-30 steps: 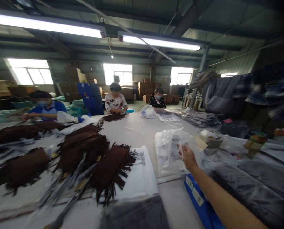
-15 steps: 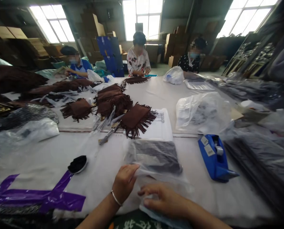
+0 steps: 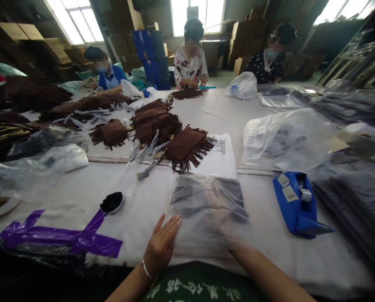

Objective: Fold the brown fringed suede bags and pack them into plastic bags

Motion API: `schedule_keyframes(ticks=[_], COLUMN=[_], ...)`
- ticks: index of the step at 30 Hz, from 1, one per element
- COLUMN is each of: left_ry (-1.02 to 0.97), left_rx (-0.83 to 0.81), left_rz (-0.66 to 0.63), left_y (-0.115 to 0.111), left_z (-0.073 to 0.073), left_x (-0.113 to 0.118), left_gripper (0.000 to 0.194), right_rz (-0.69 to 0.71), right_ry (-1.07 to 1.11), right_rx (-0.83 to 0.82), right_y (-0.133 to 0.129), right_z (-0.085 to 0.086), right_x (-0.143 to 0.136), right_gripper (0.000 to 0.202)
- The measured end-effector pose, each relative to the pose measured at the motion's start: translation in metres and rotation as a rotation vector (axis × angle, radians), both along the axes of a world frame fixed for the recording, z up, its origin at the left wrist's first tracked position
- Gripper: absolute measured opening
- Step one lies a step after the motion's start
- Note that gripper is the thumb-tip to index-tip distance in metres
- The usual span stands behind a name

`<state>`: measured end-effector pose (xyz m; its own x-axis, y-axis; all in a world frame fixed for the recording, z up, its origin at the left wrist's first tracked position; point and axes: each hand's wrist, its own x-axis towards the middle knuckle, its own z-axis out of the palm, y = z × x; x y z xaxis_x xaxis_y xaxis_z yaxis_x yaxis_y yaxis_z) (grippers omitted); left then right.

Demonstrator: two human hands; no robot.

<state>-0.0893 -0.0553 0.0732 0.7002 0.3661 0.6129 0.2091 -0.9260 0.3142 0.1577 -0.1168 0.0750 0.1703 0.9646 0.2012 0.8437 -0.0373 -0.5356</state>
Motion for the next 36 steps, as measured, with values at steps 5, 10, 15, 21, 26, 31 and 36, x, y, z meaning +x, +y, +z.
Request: schedule_keyframes(ticks=[5,10,15,21,26,31,36], left_ry=[0.17,0.398,0.55,0.637,0.709,0.752,0.74], left_rx=[0.03,0.079,0.074,-0.087,-0.146,-0.175,-0.302], left_rz=[0.036,0.059,-0.015,-0.167,-0.209,-0.22,-0.357], left_y=[-0.004,-0.003,0.004,0.02,0.031,0.037,0.043], left_z=[-0.026,-0.03,-0.03,-0.03,-0.024,-0.012,0.003], left_x=[-0.028,-0.028,-0.022,-0.018,-0.006,-0.015,-0.038], left_gripper=[0.065,0.071,0.074,0.082,0.084,0.08,0.074], right_rz=[0.216,0.276,0.294,0.203,0.283,0.325,0.447], right_ry=[-0.092,-0.2,-0.209,-0.198,0.024,0.02,-0.014], right_rx=[-0.227,-0.251,-0.242,-0.168,-0.057,-0.28,-0.452], right_y=[0.006,0.027,-0.018,-0.154,-0.154,-0.106,-0.121], right_z=[-0.012,-0.007,-0.024,-0.036,0.024,0.042,0.016], right_x=[0.001,0.018,0.036,0.04,0.041,0.08,0.117], right_gripper=[0.061,0.063,0.062,0.048,0.038,0.045,0.075])
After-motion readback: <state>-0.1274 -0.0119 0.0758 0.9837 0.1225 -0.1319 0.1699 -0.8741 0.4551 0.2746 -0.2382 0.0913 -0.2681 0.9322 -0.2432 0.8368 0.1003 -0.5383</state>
